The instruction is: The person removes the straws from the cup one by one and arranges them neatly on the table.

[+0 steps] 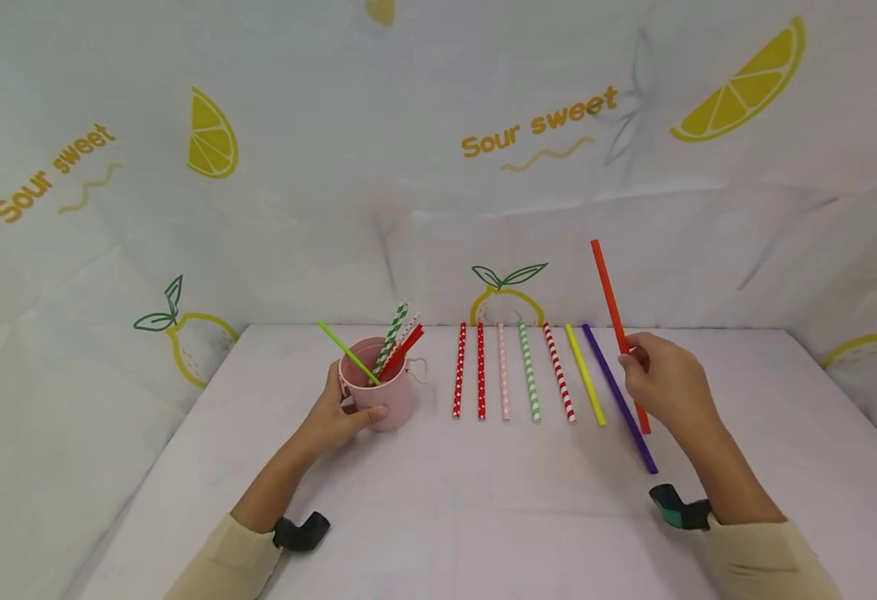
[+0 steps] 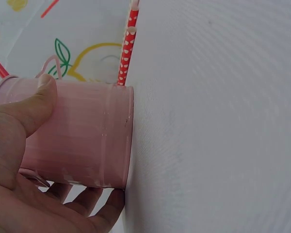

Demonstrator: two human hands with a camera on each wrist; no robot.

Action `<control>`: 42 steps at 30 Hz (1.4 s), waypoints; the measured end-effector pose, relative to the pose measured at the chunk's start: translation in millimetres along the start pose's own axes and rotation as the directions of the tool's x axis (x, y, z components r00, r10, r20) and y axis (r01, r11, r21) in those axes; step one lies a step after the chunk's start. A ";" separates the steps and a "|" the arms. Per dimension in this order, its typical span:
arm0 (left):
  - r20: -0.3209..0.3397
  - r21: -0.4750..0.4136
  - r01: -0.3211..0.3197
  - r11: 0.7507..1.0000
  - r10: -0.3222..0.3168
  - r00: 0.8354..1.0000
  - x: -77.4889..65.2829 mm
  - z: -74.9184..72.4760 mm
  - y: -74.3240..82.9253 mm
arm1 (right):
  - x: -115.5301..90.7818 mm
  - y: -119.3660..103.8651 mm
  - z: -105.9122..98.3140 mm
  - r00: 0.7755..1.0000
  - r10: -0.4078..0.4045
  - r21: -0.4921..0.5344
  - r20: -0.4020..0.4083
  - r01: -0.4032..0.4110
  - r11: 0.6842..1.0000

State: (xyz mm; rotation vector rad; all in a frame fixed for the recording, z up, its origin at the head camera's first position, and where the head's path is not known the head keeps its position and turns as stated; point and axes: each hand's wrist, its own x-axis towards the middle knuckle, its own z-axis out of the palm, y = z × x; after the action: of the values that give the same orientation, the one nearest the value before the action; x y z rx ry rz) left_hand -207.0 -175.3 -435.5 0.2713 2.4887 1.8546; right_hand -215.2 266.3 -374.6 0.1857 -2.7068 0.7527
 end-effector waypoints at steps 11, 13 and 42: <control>0.005 0.013 0.016 1.000 -0.016 1.000 0.3 -1.9 -0.3 | -2.8 22.3 -2.6 0.990 0.089 -0.059 0.108 -0.083 0.995; 0.005 0.008 0.013 1.000 -0.013 1.000 0.5 -2.0 -0.9 | -3.5 25.5 -2.2 0.986 0.103 -0.067 0.133 -0.094 0.993; -0.010 0.010 0.020 1.000 -0.020 1.000 -1.2 -0.5 -2.2 | -0.6 53.2 2.7 0.865 0.303 -0.228 0.399 -0.227 0.947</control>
State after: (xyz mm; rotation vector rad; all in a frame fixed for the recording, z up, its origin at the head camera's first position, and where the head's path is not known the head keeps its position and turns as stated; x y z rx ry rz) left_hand -206.2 -176.6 -437.5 0.2373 2.4984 1.8403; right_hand -226.5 310.2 -402.4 -0.0799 -3.2536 0.5952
